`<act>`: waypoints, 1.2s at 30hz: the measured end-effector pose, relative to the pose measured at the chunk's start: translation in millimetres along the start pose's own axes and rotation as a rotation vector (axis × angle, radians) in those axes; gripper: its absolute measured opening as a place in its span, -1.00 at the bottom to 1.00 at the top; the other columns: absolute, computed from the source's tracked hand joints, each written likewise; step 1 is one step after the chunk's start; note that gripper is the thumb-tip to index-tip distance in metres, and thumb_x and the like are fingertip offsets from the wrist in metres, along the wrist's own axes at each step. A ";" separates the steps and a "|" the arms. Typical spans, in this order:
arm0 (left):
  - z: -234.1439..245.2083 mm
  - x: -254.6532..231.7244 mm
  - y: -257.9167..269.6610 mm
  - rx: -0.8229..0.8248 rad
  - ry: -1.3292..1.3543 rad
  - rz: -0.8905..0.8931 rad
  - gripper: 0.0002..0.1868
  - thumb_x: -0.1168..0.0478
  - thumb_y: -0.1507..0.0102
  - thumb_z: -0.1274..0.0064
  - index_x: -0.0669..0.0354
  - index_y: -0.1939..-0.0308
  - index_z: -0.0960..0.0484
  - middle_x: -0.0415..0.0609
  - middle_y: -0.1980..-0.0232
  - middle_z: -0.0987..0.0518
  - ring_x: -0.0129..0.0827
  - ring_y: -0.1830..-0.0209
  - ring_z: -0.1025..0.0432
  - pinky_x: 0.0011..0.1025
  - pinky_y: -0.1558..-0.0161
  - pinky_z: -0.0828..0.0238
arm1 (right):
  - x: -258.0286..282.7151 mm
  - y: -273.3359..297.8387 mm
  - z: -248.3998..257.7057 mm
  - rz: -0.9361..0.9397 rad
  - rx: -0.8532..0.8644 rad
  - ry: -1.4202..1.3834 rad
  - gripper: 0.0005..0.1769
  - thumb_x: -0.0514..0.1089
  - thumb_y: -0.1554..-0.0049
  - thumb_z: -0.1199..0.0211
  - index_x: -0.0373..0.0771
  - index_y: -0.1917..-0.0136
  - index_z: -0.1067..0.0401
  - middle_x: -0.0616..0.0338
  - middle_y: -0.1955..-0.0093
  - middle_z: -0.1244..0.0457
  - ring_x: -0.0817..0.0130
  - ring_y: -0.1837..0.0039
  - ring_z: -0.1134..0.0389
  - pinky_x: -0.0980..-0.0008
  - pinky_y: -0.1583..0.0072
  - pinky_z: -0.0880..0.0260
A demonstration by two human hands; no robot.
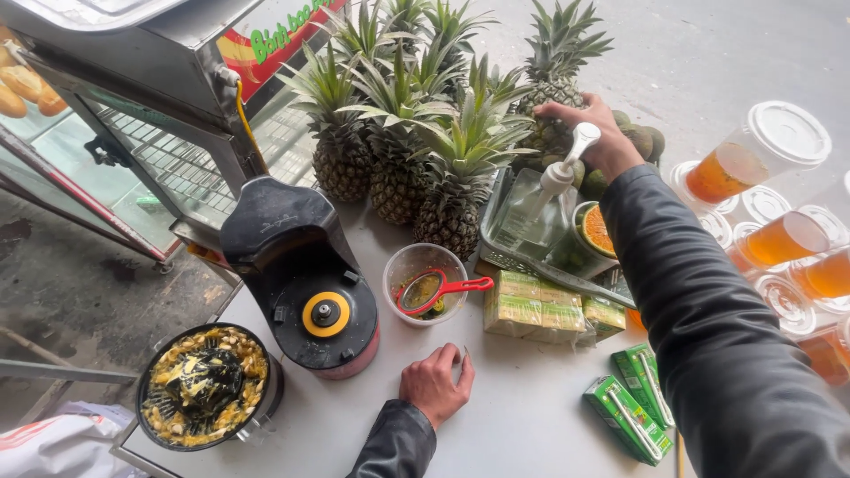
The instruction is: The person organizes limes and avocados on a countertop, moving them between a plastic basket and a small bowl. They also handle a half orange and a squeeze bottle, arranging items around a juicer and several cups of juice.
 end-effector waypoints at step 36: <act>-2.2 0.6 0.8 -0.015 0.016 -0.002 -0.75 -0.04 -0.22 -0.06 -0.05 0.42 -0.44 -0.20 0.53 -0.51 0.03 0.71 -0.34 -0.09 0.64 -0.27 | 10.7 58.4 -7.9 -0.153 0.131 0.145 -0.15 0.55 -0.21 0.10 -0.25 -0.31 -0.23 0.01 -0.13 -0.14 0.19 -0.18 -0.28 0.16 -0.31 -0.40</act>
Point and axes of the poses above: each hand's wrist, its own y-axis away from the middle knuckle, its own z-axis out of the back of the hand, x = y × z, the point moved 5 cm from there along -y, towards the middle knuckle
